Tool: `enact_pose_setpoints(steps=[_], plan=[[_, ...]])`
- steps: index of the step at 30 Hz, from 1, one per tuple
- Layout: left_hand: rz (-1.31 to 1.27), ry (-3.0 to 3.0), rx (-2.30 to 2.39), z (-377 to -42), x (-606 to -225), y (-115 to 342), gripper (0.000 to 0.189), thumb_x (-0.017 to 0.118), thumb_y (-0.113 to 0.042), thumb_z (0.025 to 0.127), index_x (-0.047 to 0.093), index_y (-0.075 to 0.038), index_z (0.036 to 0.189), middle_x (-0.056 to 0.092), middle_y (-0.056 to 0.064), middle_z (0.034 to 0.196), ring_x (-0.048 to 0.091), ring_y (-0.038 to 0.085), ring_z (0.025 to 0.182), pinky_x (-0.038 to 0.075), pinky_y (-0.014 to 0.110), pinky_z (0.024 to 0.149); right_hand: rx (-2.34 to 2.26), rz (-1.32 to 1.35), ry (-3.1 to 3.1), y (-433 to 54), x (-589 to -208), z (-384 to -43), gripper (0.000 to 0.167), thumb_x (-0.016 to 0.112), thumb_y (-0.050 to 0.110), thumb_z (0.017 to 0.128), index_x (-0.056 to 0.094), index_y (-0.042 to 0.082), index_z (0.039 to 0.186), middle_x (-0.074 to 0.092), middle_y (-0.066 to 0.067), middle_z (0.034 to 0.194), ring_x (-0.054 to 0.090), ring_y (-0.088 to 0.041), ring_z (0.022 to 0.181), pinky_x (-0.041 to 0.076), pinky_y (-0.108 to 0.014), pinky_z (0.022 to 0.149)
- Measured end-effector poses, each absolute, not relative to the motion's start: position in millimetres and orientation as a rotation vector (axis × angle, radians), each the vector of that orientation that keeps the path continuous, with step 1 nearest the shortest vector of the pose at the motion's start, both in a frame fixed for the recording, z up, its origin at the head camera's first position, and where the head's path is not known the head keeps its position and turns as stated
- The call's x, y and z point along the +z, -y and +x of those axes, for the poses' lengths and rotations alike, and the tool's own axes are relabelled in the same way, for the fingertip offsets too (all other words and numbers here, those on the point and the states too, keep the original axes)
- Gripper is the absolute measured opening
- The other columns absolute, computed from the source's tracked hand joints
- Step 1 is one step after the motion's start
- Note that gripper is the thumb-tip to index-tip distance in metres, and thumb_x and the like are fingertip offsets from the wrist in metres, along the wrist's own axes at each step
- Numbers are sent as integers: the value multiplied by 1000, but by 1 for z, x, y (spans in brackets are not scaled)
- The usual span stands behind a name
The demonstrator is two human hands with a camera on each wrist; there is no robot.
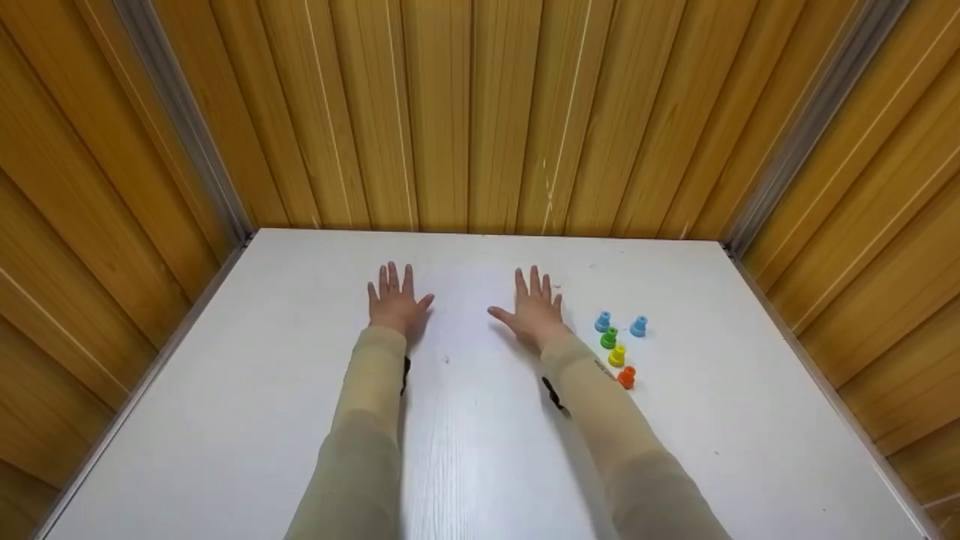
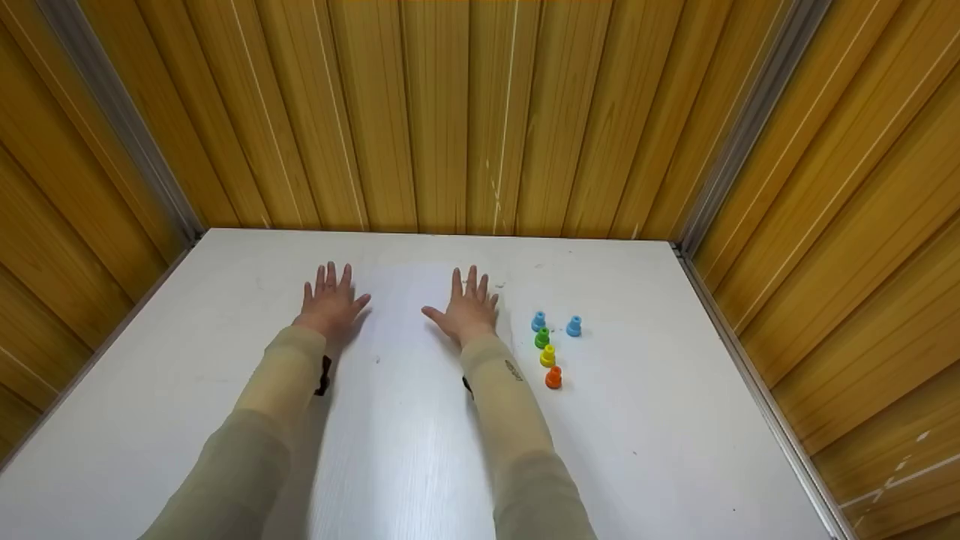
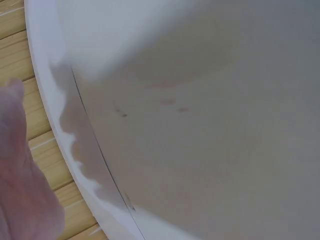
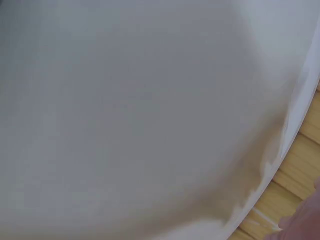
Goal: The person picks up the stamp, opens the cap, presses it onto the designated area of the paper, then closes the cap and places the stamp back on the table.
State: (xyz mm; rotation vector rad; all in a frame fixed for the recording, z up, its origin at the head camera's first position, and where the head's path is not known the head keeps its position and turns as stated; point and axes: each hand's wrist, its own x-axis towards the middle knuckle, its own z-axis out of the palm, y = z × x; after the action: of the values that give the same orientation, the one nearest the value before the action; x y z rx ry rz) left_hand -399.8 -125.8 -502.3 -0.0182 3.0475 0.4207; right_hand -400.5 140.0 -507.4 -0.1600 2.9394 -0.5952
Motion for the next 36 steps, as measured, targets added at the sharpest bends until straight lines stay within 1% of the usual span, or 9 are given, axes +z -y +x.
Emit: enact_pose_setpoints(steps=[2,5,12,17,20,23,28,32,36], plan=[[-33,-3007,460,-397,-500,128,79,38,-51,109,5,-9,166,-6,23,172,-9,39,161,1,60,131,-616,-194,-2913,-130,-508,-400,102,51,69,98,-4,18,167,-17,-13,173,-13,-38,161,0,-65,129],[-35,-2937,501,-393,-499,131,75,39,-44,110,8,-5,165,-5,23,172,-8,39,161,4,59,131,-626,-226,-2889,-117,-509,-399,96,51,64,101,1,16,167,-9,-12,175,-8,-36,162,3,-62,130],[48,-2867,457,-387,-498,119,74,44,-46,108,17,-6,165,7,20,173,6,38,161,9,53,133,-609,-281,-2849,-104,-513,-396,80,49,50,107,15,6,165,7,-15,174,5,-34,162,11,-57,132],[113,-2839,453,-386,-492,98,78,51,-48,106,22,-4,164,11,24,171,10,41,160,14,54,132,-593,-232,-2811,-116,-512,-393,74,51,43,107,23,2,163,9,-18,173,5,-37,162,11,-57,131],[135,-2808,463,-382,-489,91,81,55,-50,104,22,-5,164,11,24,171,9,41,160,14,53,132,-568,-222,-2799,-127,-511,-392,74,53,41,107,25,2,162,11,-19,173,6,-37,162,10,-54,132],[153,-2776,465,-378,-487,87,85,59,-52,101,22,-8,164,9,22,172,7,40,161,10,52,133,-536,-245,-2783,-137,-508,-391,74,56,39,106,27,0,161,14,-21,172,9,-39,161,10,-51,133],[167,-2712,465,-369,-486,83,90,67,-52,97,21,-14,165,6,19,173,1,46,160,7,56,132,-511,-251,-2748,-152,-501,-380,77,64,36,102,29,-2,160,17,-23,171,12,-41,160,12,-51,133],[151,-2672,482,-357,-484,78,93,71,-51,94,22,-17,165,4,17,174,-2,47,159,7,60,131,-494,-236,-2705,-159,-497,-363,83,69,38,99,27,1,161,14,-20,172,11,-39,161,11,-52,132],[145,-2688,501,-343,-485,71,95,75,-49,91,26,-16,164,7,17,173,0,48,158,10,62,129,-483,-196,-2662,-164,-493,-344,88,71,38,97,22,6,164,10,-16,174,7,-36,162,9,-52,132]])
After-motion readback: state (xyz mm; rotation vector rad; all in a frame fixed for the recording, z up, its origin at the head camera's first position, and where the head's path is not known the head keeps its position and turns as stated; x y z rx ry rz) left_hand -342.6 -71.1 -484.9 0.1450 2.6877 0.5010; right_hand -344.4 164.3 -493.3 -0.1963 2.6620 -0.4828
